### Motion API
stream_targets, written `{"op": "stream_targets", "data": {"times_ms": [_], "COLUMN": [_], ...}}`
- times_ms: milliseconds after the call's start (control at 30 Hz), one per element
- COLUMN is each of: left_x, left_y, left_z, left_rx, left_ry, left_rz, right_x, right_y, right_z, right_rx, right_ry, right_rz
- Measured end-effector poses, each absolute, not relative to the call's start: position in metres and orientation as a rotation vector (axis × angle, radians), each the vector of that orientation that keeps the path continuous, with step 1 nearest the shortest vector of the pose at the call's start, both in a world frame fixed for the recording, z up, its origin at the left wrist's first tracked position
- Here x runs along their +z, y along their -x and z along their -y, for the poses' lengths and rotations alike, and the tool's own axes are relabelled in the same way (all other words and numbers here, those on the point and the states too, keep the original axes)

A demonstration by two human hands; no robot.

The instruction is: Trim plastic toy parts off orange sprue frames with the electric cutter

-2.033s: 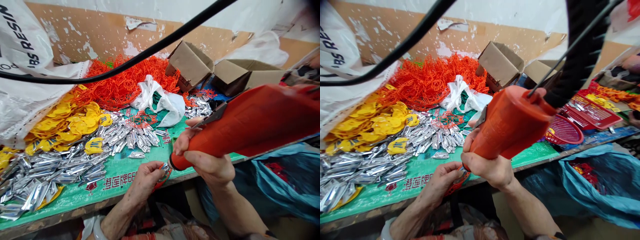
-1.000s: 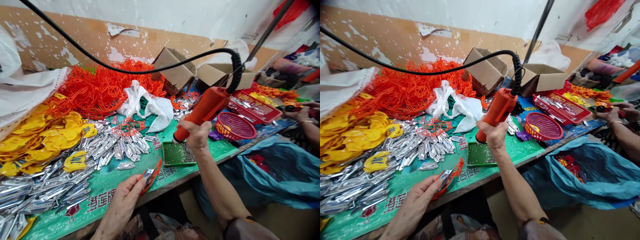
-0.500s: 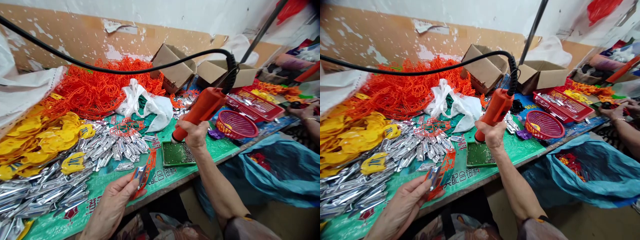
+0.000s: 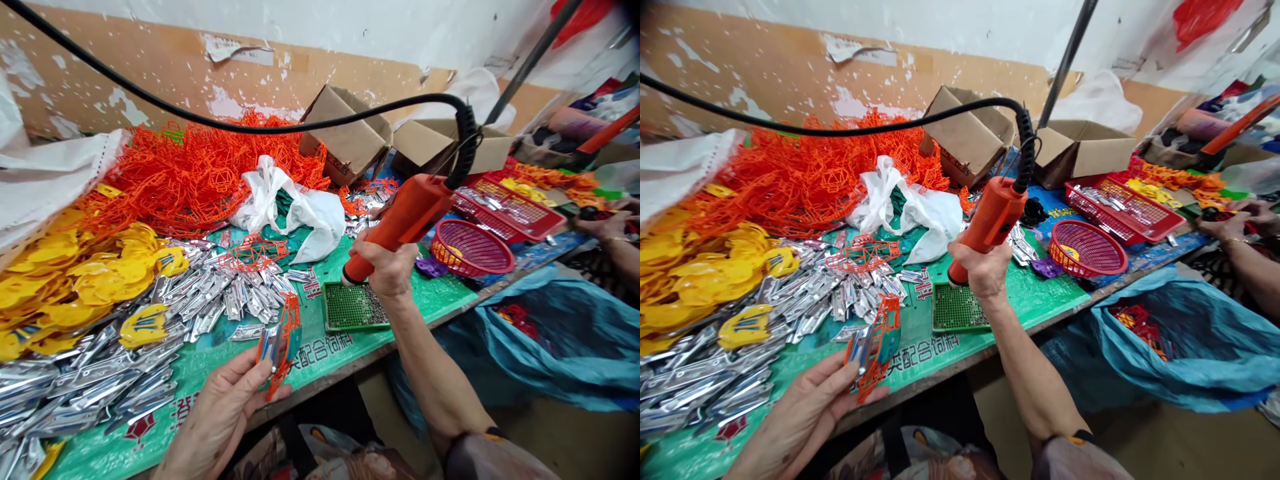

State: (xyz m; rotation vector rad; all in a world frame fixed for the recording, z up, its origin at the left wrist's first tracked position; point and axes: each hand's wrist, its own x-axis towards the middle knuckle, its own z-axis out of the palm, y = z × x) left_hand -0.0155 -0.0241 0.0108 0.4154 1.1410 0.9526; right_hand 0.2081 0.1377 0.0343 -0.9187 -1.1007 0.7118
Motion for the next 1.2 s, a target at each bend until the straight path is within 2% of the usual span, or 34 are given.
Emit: {"op": "stream_targets", "data": {"times_ms": [300,600,867,1100,1200], "left_x": [0.000,0.009,0.007,0.003,0.008], "left_y": [0.020,0.016,0.013,0.008,0.006], "left_z": [0.019,0.018,0.018,0.019,0.020], "left_rx": [0.911,0.725,0.772,0.845,0.868], "left_ry": [-0.741,-1.001,-1.432,-1.637,-1.514], "left_rz": [-1.387,-1.401,-1.442,-1.370,-1.389], "right_x": [0.035,0.036,0.032,0.065,0.088], "right_y": [-0.207,-0.205,-0.209,-0.211,-0.210], "right_z": [-0.135,-0.136,-0.142,-0.132,-0.117], "right_rx": [0.717,0.744,0.733,0.784,0.878], "right_ry": [0.926,0.892,0.914,0.792,0.748], "right_rz": [1.096,1.064,1.104,1.053,0.994]}}
